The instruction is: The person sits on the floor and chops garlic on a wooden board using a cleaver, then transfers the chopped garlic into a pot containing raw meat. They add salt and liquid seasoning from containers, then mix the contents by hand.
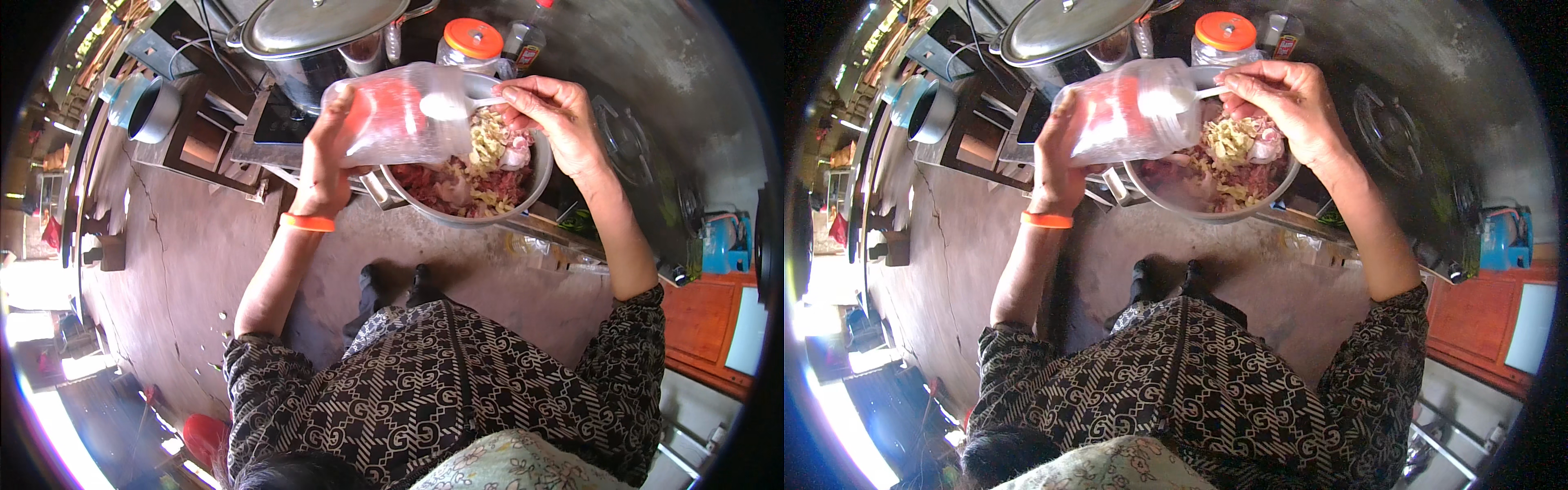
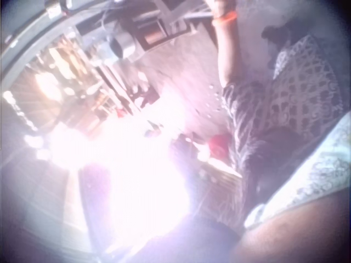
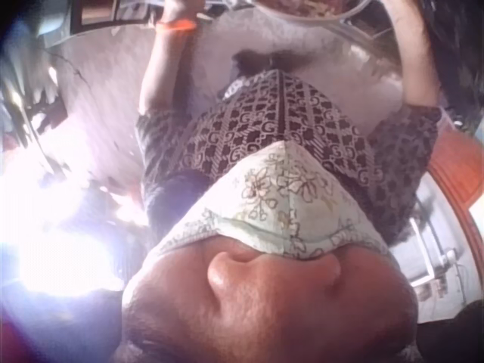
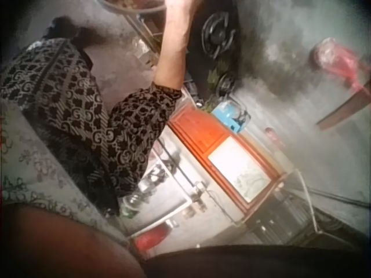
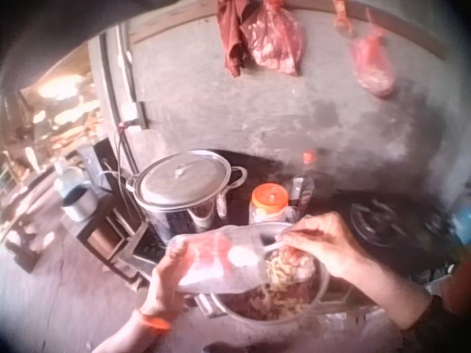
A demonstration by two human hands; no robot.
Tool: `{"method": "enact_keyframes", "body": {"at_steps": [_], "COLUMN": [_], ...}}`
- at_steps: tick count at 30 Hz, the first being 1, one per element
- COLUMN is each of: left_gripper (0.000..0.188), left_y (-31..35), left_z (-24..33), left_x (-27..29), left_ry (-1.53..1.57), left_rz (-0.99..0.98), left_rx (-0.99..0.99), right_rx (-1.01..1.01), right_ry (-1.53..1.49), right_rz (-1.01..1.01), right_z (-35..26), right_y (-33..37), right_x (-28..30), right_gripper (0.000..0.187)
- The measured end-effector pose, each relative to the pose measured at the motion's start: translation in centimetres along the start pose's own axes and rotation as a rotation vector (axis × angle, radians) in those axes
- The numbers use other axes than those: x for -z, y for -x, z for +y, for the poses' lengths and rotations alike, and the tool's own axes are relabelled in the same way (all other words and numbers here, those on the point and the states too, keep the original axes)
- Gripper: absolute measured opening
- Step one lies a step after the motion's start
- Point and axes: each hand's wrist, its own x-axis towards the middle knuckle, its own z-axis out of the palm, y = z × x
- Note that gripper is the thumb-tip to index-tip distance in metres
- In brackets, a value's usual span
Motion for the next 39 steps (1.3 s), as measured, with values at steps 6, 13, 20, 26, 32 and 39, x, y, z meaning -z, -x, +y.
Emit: {"method": "enact_keyframes", "body": {"at_steps": [6, 13, 20, 26, 32, 39], "left_gripper": [0.053, 0.053, 0.065, 0.061, 0.058, 0.059], "left_y": [0.8, 1.7, 1.9, 1.7, 1.6, 1.3], "left_z": [0.5, -0.7, -2.1, -2.6, -2.9, -2.8], "left_x": [2.9, 5.0, 5.1, 4.1, 2.1, -1.2], "left_ry": [0.008, 0.139, 0.350, 0.428, 0.431, 0.245], "left_rz": [0.151, 0.101, 0.034, 0.022, -0.124, -0.085], "left_rx": [-0.073, -0.156, -0.212, -0.271, -0.274, -0.208], "right_rx": [0.095, 0.159, 0.368, 0.378, 0.375, 0.799], "right_ry": [0.205, 0.500, 0.678, 0.438, 0.268, 0.796], "right_rz": [0.067, 0.118, 0.241, 0.351, 0.157, 0.073], "right_z": [0.6, 2.1, 2.6, 0.5, -5.0, -2.7], "right_y": [1.3, 2.6, 2.3, 2.2, 4.7, 2.5], "right_x": [3.2, 5.1, 5.5, 4.6, 0.1, -4.1], "right_gripper": [0.019, 0.014, 0.014, 0.015, 0.015, 0.011]}}
